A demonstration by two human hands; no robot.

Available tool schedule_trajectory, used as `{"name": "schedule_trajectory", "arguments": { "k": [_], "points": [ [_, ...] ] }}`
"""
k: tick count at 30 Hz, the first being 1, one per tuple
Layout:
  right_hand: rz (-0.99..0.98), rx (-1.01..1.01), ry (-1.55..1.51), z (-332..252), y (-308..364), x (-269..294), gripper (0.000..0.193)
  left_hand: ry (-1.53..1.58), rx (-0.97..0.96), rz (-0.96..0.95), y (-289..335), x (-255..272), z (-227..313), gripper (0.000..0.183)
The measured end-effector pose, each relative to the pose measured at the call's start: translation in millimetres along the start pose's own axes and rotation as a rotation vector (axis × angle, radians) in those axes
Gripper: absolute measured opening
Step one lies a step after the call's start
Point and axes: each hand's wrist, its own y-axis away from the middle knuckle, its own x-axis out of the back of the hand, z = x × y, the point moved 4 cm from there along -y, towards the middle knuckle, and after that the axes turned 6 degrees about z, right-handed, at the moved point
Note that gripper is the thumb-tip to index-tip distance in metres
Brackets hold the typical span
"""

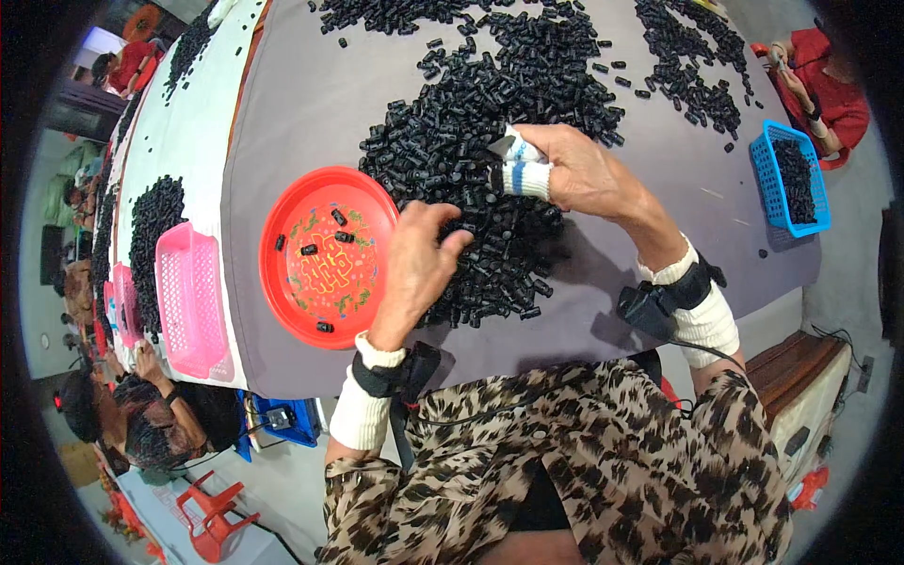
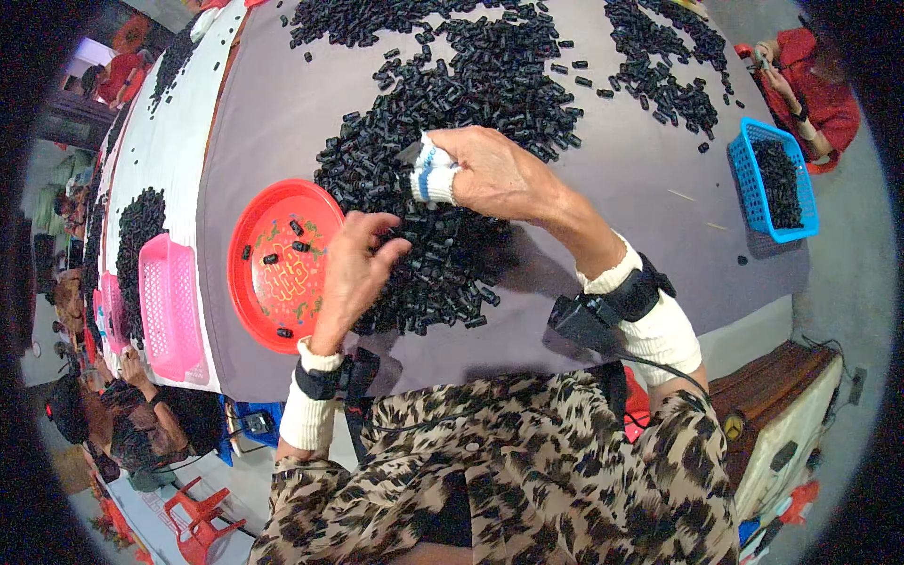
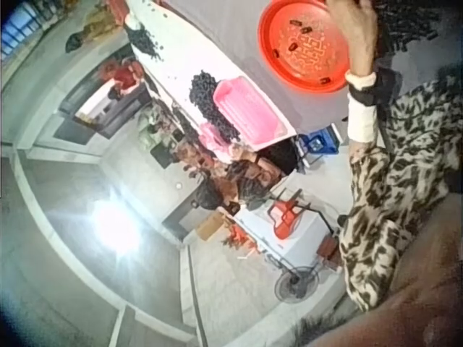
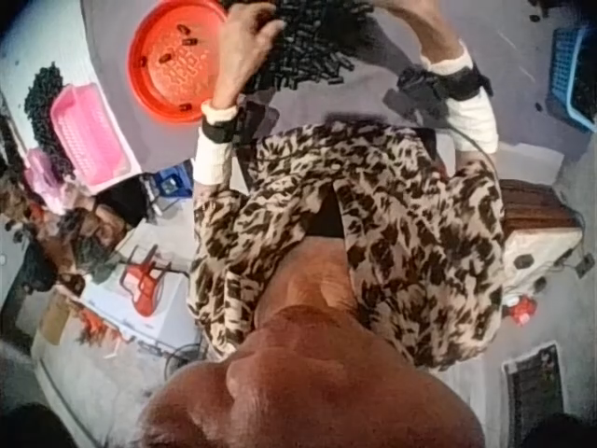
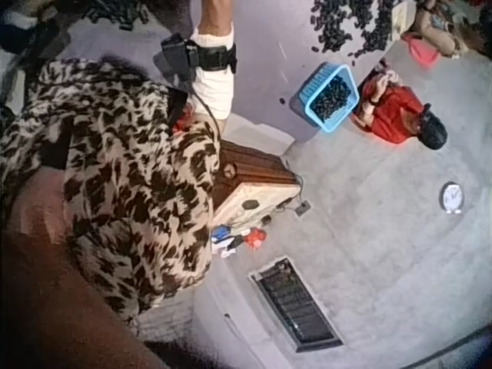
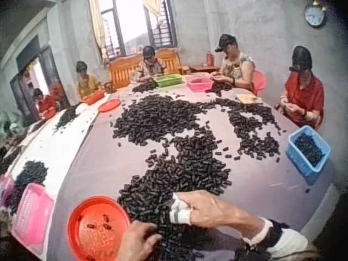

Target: Manually assemble small black plastic components by fitting them together.

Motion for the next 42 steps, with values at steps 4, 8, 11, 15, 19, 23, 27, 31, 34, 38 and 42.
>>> {"name": "schedule_trajectory", "arguments": {
  "k": [4,8,11,15,19,23,27,31,34,38,42],
  "points": [
    [-0.018,-0.105,0.001,10,8,0,0.020,-0.058,-0.118,-0.070,-6,-20,10,0.020],
    [-0.032,-0.078,-0.045,15,10,-3,0.020,-0.027,-0.164,-0.162,-13,-26,13,0.017],
    [-0.011,-0.041,-0.023,21,8,-2,0.020,-0.037,-0.143,-0.180,-14,-29,14,0.016],
    [0.000,-0.077,-0.013,20,11,4,0.020,-0.047,-0.132,-0.146,-17,-33,17,0.015],
    [0.004,-0.081,-0.024,16,9,5,0.022,0.261,0.121,-0.093,-28,-24,-1,0.018],
    [-0.024,-0.060,-0.100,0,3,5,0.020,1.336,0.573,-0.064,-35,15,12,0.026],
    [-0.048,0.047,-0.153,-33,-15,-9,0.024,1.801,0.492,0.028,-34,51,22,0.027],
    [-0.108,0.107,-0.122,-67,-28,-25,0.032,1.944,0.390,0.051,-25,70,31,0.026],
    [-0.131,0.128,-0.090,-80,-35,-32,0.033,1.988,0.321,0.010,-21,75,34,0.025],
    [-0.163,0.169,-0.092,-91,-41,-38,0.034,1.955,0.356,0.063,-18,82,36,0.024],
    [-0.210,0.170,-0.034,-94,-44,-40,0.035,1.876,0.330,0.075,-17,84,36,0.023]
  ]
}}
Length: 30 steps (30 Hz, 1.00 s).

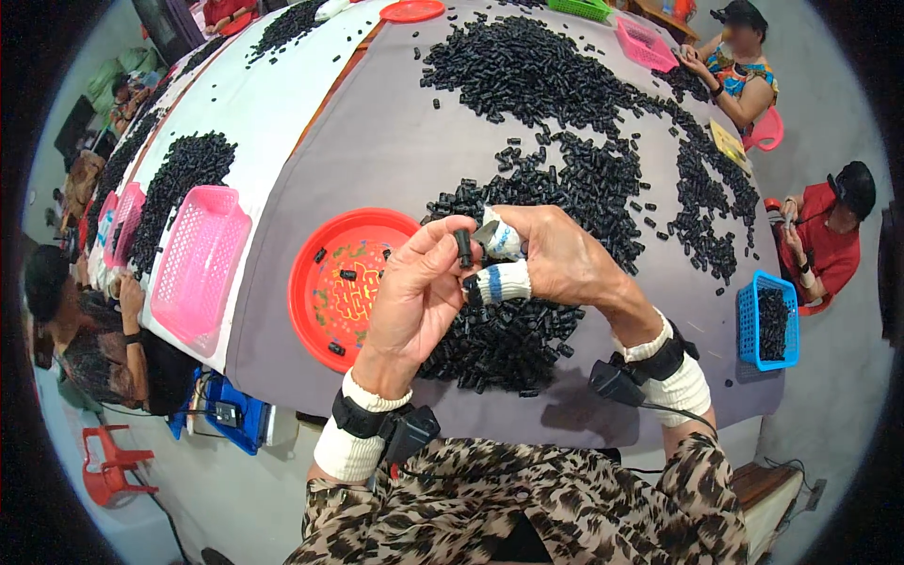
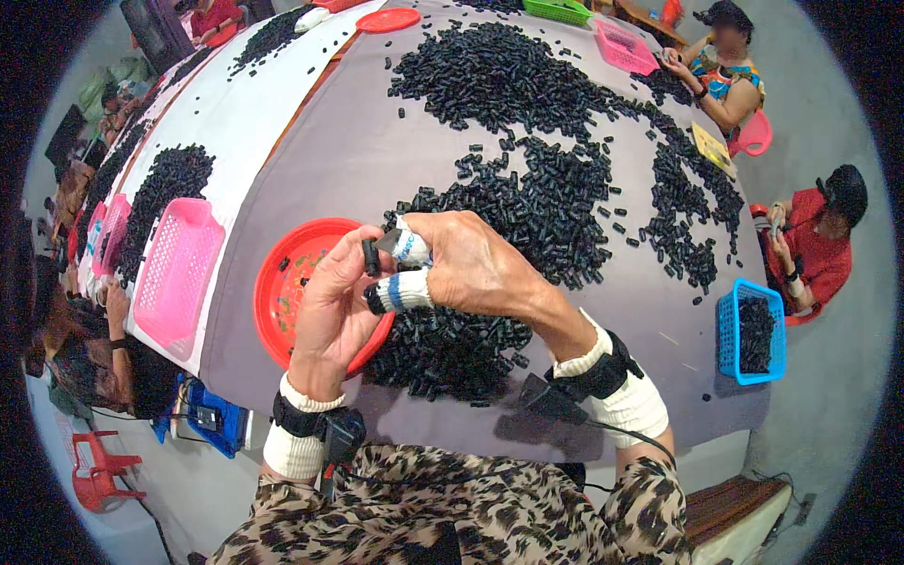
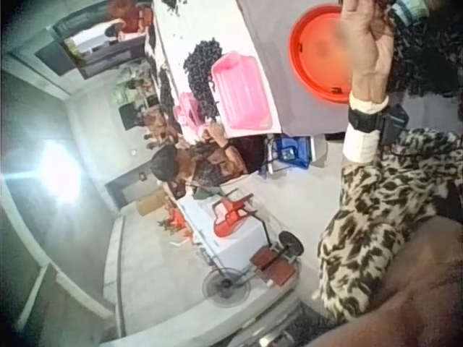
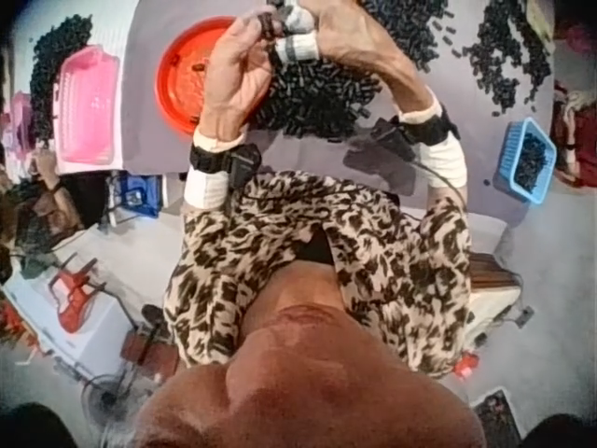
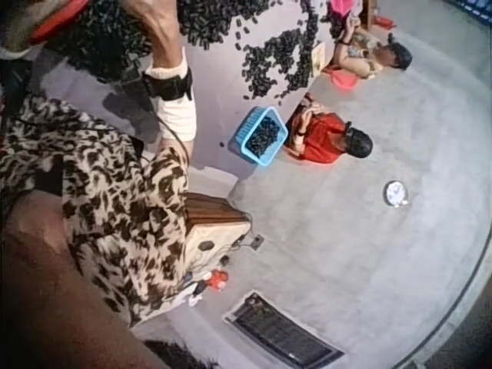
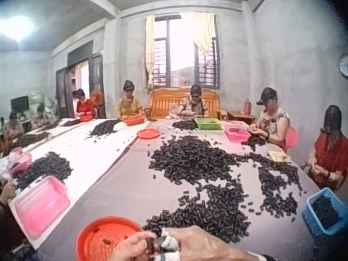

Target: Manually assemble small black plastic components by fitting them together.

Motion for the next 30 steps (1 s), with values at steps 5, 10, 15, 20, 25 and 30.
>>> {"name": "schedule_trajectory", "arguments": {
  "k": [5,10,15,20,25,30],
  "points": [
    [-0.021,0.011,0.027,-1,-1,-4,0.039,-0.094,-0.012,0.030,3,1,3,0.023],
    [-0.008,0.031,0.081,2,-2,-4,0.040,-0.146,-0.038,0.072,4,1,2,0.020],
    [-0.003,0.058,0.083,9,-1,-5,0.038,-0.174,-0.035,0.065,2,1,1,0.020],
    [-0.013,0.080,-0.003,11,7,-4,0.037,-0.194,-0.014,0.110,-2,-3,-4,0.020],
    [0.110,-0.003,-0.070,5,18,13,0.025,-0.102,0.000,0.091,-3,-4,-9,0.022],
    [0.170,0.057,-0.173,18,25,9,0.025,-0.151,0.000,0.150,-6,-13,-17,0.021]
  ]
}}
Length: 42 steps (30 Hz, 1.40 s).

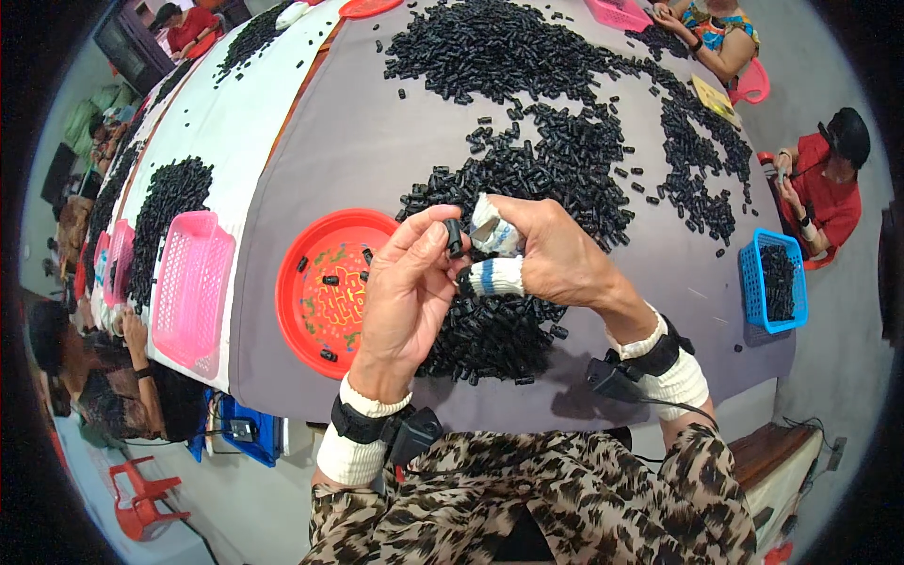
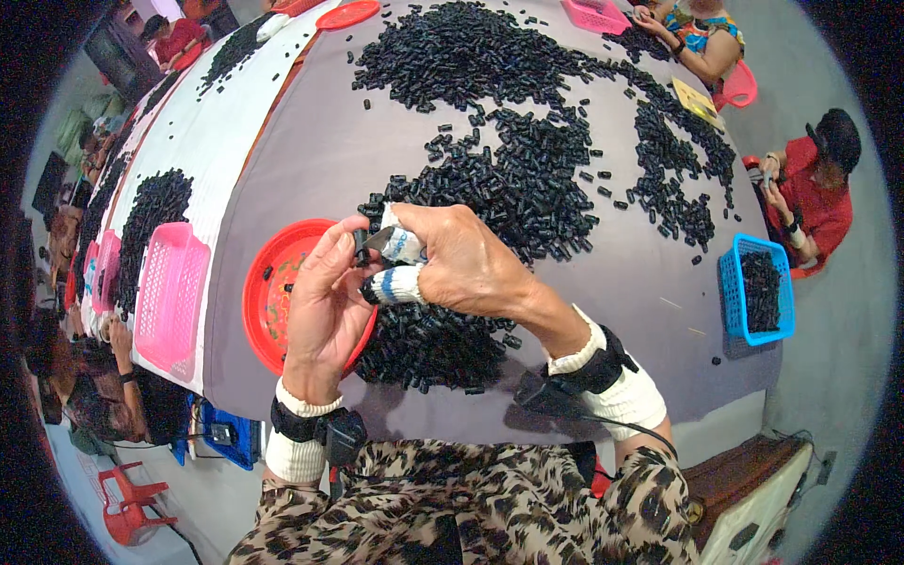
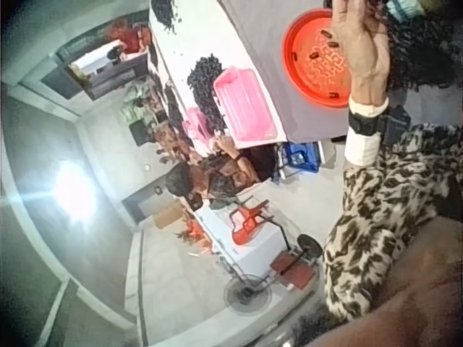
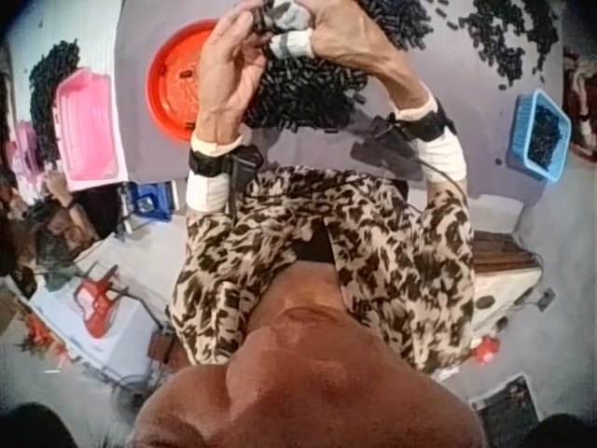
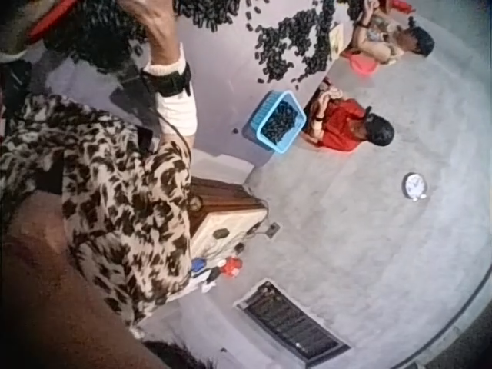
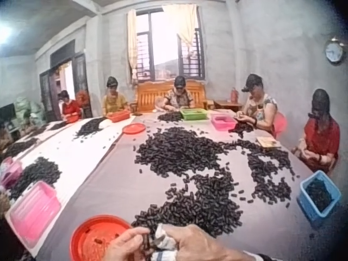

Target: Manually assemble small black plastic components by fitting them together.

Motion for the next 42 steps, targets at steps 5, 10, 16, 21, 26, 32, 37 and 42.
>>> {"name": "schedule_trajectory", "arguments": {
  "k": [5,10,16,21,26,32,37,42],
  "points": [
    [0.039,-0.029,0.062,6,4,5,0.023,-0.007,0.039,-0.004,-3,6,-6,0.018],
    [0.073,0.053,0.018,4,7,12,0.021,0.032,0.085,-0.106,-5,4,-5,0.018],
    [0.030,-0.034,0.065,11,-2,19,0.020,-0.059,0.129,-0.109,0,0,-9,0.019],
    [0.044,-0.131,-0.055,2,0,23,0.024,0.091,0.124,-0.186,-1,6,-7,0.026],
    [-0.059,-0.090,0.055,18,2,12,0.035,0.102,0.104,-0.122,-3,6,-11,0.027],
    [-0.116,-0.097,0.153,14,-2,6,0.033,0.110,0.110,-0.109,-5,8,-12,0.027],
    [-0.133,-0.078,0.115,6,-3,4,0.034,0.068,0.090,-0.145,-3,4,-11,0.025],
    [-0.144,-0.091,0.127,3,-3,5,0.035,0.040,0.076,-0.139,-2,6,-10,0.024]
  ]
}}
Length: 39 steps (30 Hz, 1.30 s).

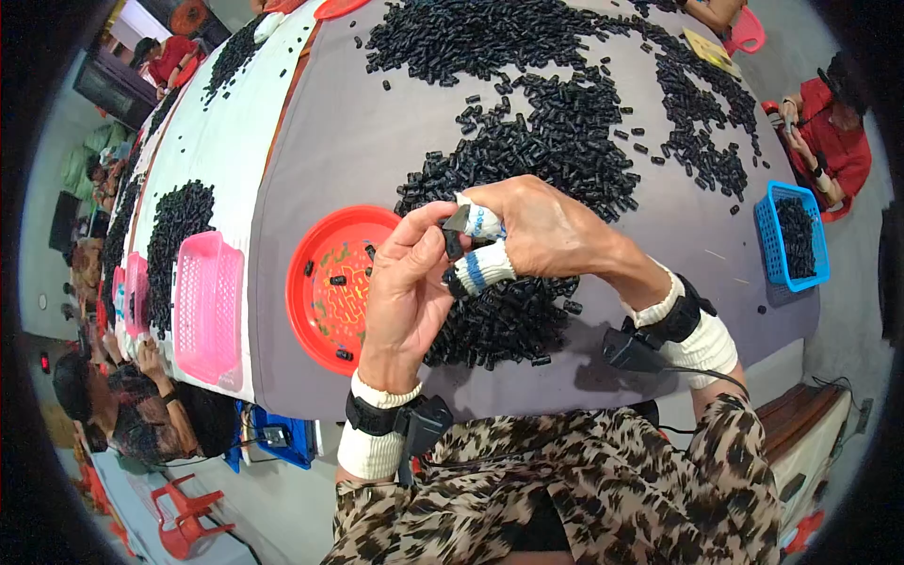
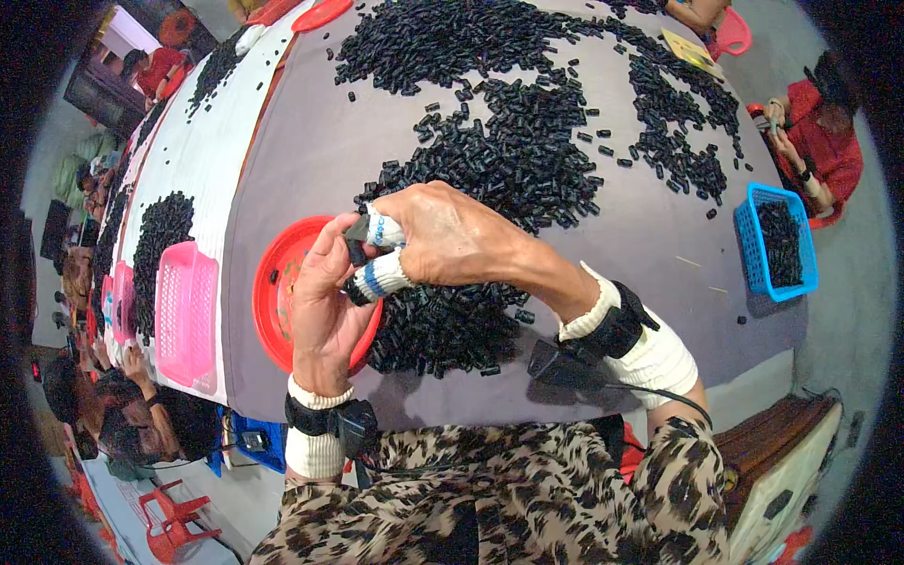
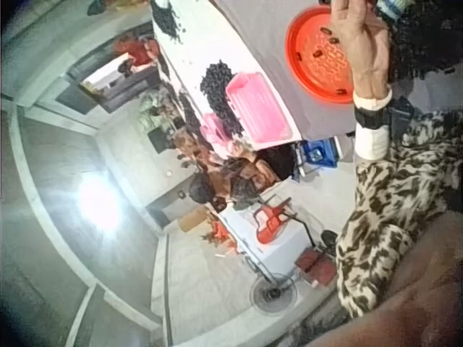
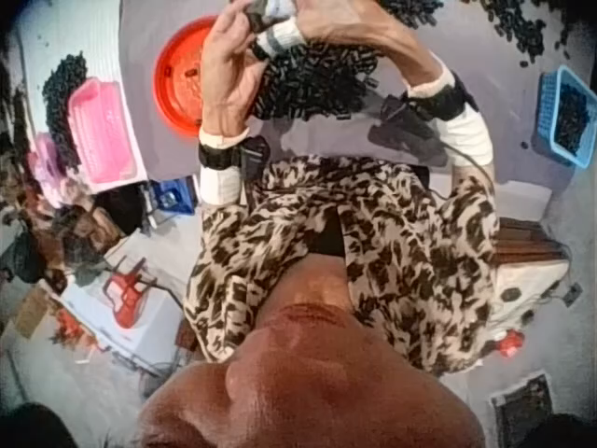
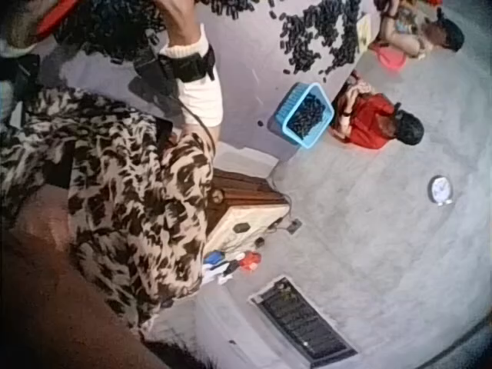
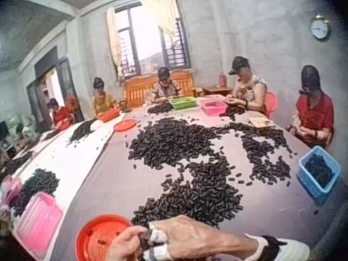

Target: Manually assemble small black plastic components by fitting them together.

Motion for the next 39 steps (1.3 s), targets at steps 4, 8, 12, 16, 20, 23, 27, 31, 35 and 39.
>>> {"name": "schedule_trajectory", "arguments": {
  "k": [4,8,12,16,20,23,27,31,35,39],
  "points": [
    [-0.010,0.013,0.015,2,1,0,0.035,-0.034,-0.012,0.005,-1,2,-1,0.024],
    [-0.027,0.039,0.041,3,2,0,0.035,-0.019,0.005,-0.003,-1,-4,-1,0.023],
    [-0.021,0.052,0.061,7,1,-1,0.034,-0.033,-0.007,-0.007,-1,-4,-1,0.023],
    [-0.032,0.071,0.107,10,0,-3,0.031,-0.080,-0.026,0.008,-2,0,0,0.023],
    [-0.024,0.094,0.106,10,1,-5,0.027,-0.066,-0.005,-0.002,-1,-2,1,0.023],
    [-0.012,0.093,0.114,8,4,-5,0.026,-0.114,-0.021,0.032,-2,0,0,0.023],
    [0.001,0.116,0.109,8,3,-8,0.025,-0.083,-0.022,0.018,-1,1,1,0.023],
    [0.061,0.095,0.027,4,6,0,0.029,-0.016,0.008,-0.009,-2,-12,-2,0.023],
    [0.063,0.050,0.031,2,6,3,0.035,-0.022,-0.020,-0.017,-3,-4,-5,0.022],
    [0.048,0.050,0.028,3,7,3,0.036,-0.045,-0.038,-0.012,-3,-4,-5,0.025]
  ]
}}
